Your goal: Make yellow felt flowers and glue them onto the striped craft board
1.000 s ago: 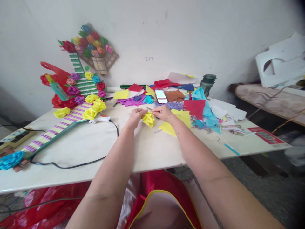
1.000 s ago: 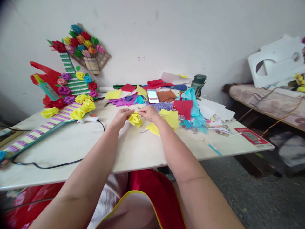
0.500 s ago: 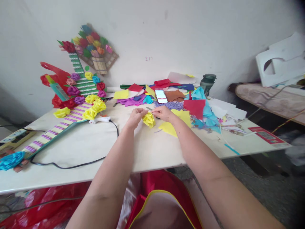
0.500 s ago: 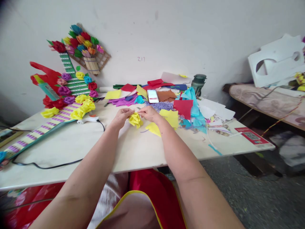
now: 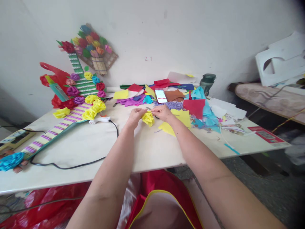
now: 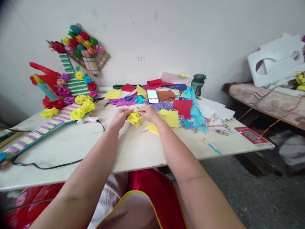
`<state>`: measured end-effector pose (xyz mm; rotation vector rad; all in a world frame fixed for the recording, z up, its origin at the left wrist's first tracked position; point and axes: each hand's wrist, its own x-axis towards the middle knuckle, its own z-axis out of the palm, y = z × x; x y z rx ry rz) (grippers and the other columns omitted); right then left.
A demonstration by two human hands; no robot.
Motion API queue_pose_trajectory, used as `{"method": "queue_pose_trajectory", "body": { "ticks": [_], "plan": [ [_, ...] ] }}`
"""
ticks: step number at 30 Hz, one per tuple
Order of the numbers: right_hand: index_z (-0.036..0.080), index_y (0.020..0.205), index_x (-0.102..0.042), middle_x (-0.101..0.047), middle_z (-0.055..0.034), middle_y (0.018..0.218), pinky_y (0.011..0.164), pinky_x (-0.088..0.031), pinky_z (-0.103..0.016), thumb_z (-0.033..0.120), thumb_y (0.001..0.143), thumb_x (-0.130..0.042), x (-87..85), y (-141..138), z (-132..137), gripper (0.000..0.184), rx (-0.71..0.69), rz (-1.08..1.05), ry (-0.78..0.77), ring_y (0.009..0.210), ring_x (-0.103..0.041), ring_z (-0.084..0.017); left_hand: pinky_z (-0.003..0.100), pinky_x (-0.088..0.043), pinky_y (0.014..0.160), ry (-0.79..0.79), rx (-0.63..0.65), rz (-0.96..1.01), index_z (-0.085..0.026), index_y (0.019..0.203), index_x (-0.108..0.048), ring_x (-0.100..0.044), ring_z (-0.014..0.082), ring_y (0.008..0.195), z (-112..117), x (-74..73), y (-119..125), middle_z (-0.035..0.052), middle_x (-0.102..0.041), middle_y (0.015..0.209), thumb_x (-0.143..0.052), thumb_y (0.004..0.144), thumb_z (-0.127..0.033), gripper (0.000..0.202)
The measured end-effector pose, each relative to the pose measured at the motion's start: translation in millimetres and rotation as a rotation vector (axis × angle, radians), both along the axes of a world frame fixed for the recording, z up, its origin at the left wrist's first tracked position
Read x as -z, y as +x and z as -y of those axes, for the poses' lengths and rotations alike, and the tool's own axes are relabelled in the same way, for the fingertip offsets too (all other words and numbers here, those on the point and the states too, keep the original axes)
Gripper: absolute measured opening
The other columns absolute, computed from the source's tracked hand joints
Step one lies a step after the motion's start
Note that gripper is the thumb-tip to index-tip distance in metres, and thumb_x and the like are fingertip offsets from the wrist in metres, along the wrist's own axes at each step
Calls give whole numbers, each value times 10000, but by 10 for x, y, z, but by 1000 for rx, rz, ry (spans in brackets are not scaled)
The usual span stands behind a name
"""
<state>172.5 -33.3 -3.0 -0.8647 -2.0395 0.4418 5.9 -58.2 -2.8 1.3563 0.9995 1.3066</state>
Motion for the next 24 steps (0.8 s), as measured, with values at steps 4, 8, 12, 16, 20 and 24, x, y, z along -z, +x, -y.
{"method": "queue_pose_trajectory", "body": {
  "ticks": [4,8,12,16,20,24],
  "plan": [
    [148,815,-715,-686,-50,740,663,-447,-242,185,710,-550,1,-14,2,199,-5,-11,19,697,-600,-142,221,-318,477,18,-7,4,-139,530,-522,-413,70,447,3,-9,-6,-29,-471,463,-648,603,-334,243],
    [141,855,-702,-680,-48,772,652,-443,-237,196,726,-519,16,-3,-10,231,-72,-10,-23,690,-590,-132,225,-338,497,22,-3,-20,-131,565,-553,-462,88,482,9,-8,-15,-4,-533,506,-654,596,-353,246],
    [123,871,-692,-659,-29,691,599,-414,-210,262,759,-494,-10,27,19,267,-109,31,-109,625,-555,-108,224,-347,508,43,25,-60,-129,583,-563,-479,93,498,14,-2,-23,6,-561,530,-671,590,-362,257],
    [110,771,-691,-609,-5,578,560,-378,-194,302,767,-488,-61,44,64,280,-105,72,-109,554,-502,-88,226,-356,519,51,50,-80,-133,598,-568,-487,98,509,20,-2,-23,8,-569,542,-676,586,-375,265],
    [115,695,-688,-606,-10,565,554,-376,-201,285,753,-502,-60,37,50,260,-65,60,-69,551,-501,-95,221,-347,512,43,43,-79,-137,590,-571,-468,86,494,20,-8,-16,-3,-554,527,-664,595,-382,262],
    [133,792,-704,-650,-25,640,575,-411,-210,256,734,-522,-11,19,1,228,-52,-17,-53,586,-545,-110,223,-351,509,28,40,-23,-139,568,-560,-455,82,478,14,-11,-3,-14,-522,500,-653,603,-379,259]
  ]
}}
